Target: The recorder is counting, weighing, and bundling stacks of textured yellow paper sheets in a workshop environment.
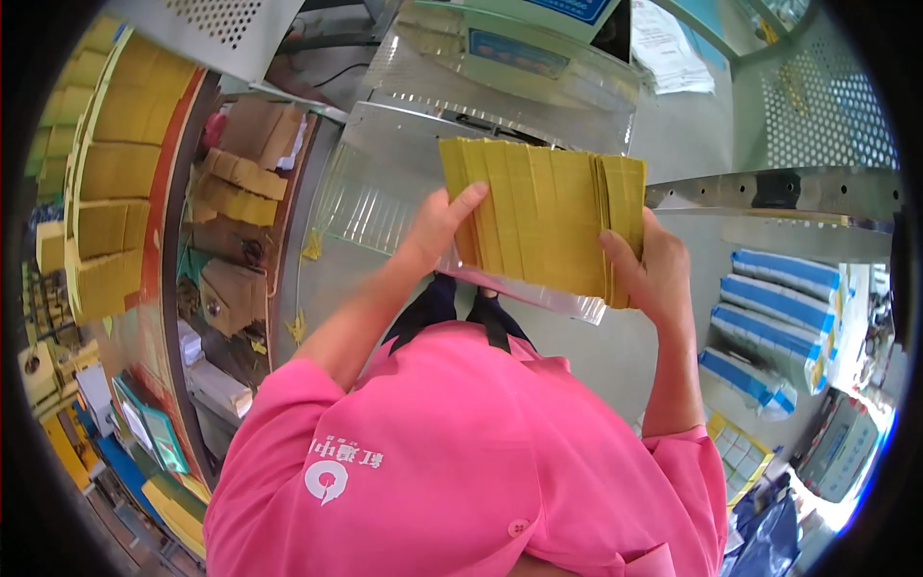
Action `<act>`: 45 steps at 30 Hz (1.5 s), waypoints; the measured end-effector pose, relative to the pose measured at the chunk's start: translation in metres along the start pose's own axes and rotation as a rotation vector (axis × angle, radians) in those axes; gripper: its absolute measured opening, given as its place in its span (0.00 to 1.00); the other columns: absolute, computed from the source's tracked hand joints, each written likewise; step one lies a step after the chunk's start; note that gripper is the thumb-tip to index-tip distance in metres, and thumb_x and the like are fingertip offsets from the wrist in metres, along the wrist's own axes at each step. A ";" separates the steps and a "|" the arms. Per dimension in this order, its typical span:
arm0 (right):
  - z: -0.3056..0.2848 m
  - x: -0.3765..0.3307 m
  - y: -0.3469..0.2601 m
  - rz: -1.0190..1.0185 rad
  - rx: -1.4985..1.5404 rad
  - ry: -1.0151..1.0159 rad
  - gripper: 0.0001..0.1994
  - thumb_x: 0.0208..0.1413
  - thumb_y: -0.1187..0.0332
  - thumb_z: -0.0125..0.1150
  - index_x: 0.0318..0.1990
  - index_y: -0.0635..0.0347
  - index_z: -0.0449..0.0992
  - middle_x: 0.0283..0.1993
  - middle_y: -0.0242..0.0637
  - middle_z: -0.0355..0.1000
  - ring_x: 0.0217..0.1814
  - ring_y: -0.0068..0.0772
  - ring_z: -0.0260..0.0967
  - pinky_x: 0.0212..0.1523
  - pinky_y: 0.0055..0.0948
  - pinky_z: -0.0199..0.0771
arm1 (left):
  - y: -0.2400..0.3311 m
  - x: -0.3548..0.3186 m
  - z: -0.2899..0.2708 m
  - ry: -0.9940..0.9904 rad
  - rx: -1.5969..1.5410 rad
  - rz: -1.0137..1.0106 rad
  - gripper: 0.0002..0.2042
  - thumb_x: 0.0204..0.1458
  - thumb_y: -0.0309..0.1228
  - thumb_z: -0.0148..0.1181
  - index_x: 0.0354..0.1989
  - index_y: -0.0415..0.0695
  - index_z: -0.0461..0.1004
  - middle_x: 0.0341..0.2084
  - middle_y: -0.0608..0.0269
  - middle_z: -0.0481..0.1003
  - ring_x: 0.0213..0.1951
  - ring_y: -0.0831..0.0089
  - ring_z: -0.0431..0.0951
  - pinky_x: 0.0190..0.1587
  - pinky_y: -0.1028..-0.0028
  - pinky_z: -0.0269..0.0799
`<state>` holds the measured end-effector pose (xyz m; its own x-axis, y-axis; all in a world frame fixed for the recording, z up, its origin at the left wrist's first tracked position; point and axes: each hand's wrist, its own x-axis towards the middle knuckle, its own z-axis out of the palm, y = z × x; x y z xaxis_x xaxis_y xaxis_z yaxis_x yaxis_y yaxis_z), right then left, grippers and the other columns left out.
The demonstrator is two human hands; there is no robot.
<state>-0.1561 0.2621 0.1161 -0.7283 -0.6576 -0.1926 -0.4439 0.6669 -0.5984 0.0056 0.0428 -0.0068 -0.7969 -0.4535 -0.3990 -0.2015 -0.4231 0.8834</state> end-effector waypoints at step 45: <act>0.270 -0.268 -0.372 -0.976 0.428 -1.206 0.32 0.52 0.70 0.54 0.67 0.67 0.59 0.66 0.50 0.62 0.68 0.43 0.58 0.66 0.38 0.57 | -0.174 -0.522 -0.219 1.067 -1.136 0.545 0.29 0.59 0.55 0.52 0.62 0.46 0.67 0.58 0.61 0.71 0.56 0.68 0.73 0.57 0.64 0.70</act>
<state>0.3455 0.0952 0.1804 0.6385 -0.7692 0.0279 -0.1472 -0.1575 -0.9765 0.5813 0.1813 -0.0062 0.1932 -0.8293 -0.5243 0.8297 -0.1471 0.5385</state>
